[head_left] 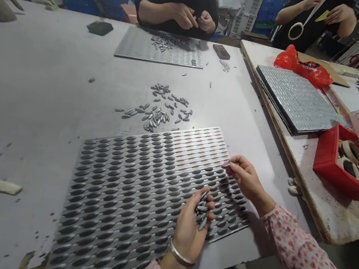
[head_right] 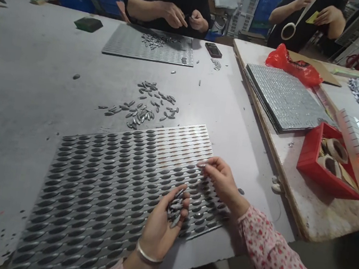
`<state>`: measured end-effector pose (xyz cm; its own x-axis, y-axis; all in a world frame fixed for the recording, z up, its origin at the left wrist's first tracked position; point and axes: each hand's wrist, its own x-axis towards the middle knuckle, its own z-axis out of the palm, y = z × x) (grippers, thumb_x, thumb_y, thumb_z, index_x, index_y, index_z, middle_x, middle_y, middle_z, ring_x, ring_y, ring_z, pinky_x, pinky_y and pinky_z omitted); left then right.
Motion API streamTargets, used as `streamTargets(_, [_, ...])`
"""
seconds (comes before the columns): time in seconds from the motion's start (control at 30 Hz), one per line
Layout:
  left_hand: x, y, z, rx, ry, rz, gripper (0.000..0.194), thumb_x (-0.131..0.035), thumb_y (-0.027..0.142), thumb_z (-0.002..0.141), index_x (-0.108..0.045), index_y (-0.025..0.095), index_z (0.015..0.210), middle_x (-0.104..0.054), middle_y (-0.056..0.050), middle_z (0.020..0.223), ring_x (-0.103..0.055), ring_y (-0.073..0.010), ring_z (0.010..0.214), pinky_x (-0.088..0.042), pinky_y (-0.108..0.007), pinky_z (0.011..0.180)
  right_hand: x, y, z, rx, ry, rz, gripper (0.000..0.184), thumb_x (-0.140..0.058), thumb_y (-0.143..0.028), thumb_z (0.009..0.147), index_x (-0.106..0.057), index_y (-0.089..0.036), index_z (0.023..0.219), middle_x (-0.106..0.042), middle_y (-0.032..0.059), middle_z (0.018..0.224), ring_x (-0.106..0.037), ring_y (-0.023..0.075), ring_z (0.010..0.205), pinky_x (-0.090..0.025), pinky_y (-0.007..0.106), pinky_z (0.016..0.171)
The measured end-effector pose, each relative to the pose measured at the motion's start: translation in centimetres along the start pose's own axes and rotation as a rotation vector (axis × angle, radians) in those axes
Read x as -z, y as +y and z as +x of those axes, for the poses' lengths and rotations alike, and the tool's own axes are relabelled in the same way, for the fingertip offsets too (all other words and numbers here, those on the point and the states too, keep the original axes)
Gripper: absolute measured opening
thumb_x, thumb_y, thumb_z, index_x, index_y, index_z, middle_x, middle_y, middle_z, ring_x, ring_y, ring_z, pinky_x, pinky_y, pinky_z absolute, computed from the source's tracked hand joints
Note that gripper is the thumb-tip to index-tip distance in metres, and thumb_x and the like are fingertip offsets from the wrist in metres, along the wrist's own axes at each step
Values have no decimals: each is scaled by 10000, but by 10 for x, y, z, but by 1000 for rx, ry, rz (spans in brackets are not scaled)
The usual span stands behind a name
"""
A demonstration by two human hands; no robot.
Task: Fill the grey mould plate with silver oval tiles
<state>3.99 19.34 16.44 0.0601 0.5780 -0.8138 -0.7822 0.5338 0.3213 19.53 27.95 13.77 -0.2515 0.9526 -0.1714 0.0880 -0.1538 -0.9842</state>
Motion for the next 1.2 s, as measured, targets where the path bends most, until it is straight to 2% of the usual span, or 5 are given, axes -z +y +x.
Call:
streamTargets(0.23, [2, 3, 1, 54, -82, -19, 216, -672, 247, 714, -627, 166, 908, -554, -20, 763, -457, -43, 542, -340, -125, 404, 29, 6, 45, 259, -276, -719, 111, -520, -225, 863, -607, -179, 914, -608, 35, 868, -527, 162, 839, -403, 312, 793])
streamTargets(0.53, [2, 2, 7, 54, -66, -54, 227, -724, 265, 695, -583, 165, 843, -537, -9, 722, -422, -27, 508, -319, -104, 385, 23, 11, 57, 400, -305, -912, 74, -584, -192, 833, -587, -164, 764, -575, 36, 788, -484, 166, 791, -395, 299, 749])
streamTargets(0.67, [-3, 4, 6, 31, -49, -69, 230, -709, 265, 714, -577, 158, 870, -526, -3, 721, -420, -27, 507, -335, -111, 390, 18, 3, 42, 348, -217, -779, 113, -566, -256, 853, -590, -166, 789, -570, 40, 795, -488, 164, 774, -408, 306, 733])
streamTargets(0.87, [-13, 0, 10, -27, -93, -82, 192, -680, 234, 742, -566, 146, 869, -499, 13, 700, -392, -21, 501, -303, -106, 379, -4, -13, -1, 133, -406, -277, 244, -611, -390, 821, -590, -158, 895, -582, 14, 760, -510, 117, 657, -417, 235, 596])
streamTargets(1.2, [-15, 7, 4, 9, -118, -63, 120, -515, 154, 827, -590, 132, 918, -505, -21, 759, -429, -44, 542, -349, -135, 405, 27, -9, 21, 6, 30, -249, 277, -595, -424, 799, -575, -149, 777, -545, -3, 699, -479, 110, 635, -397, 233, 596])
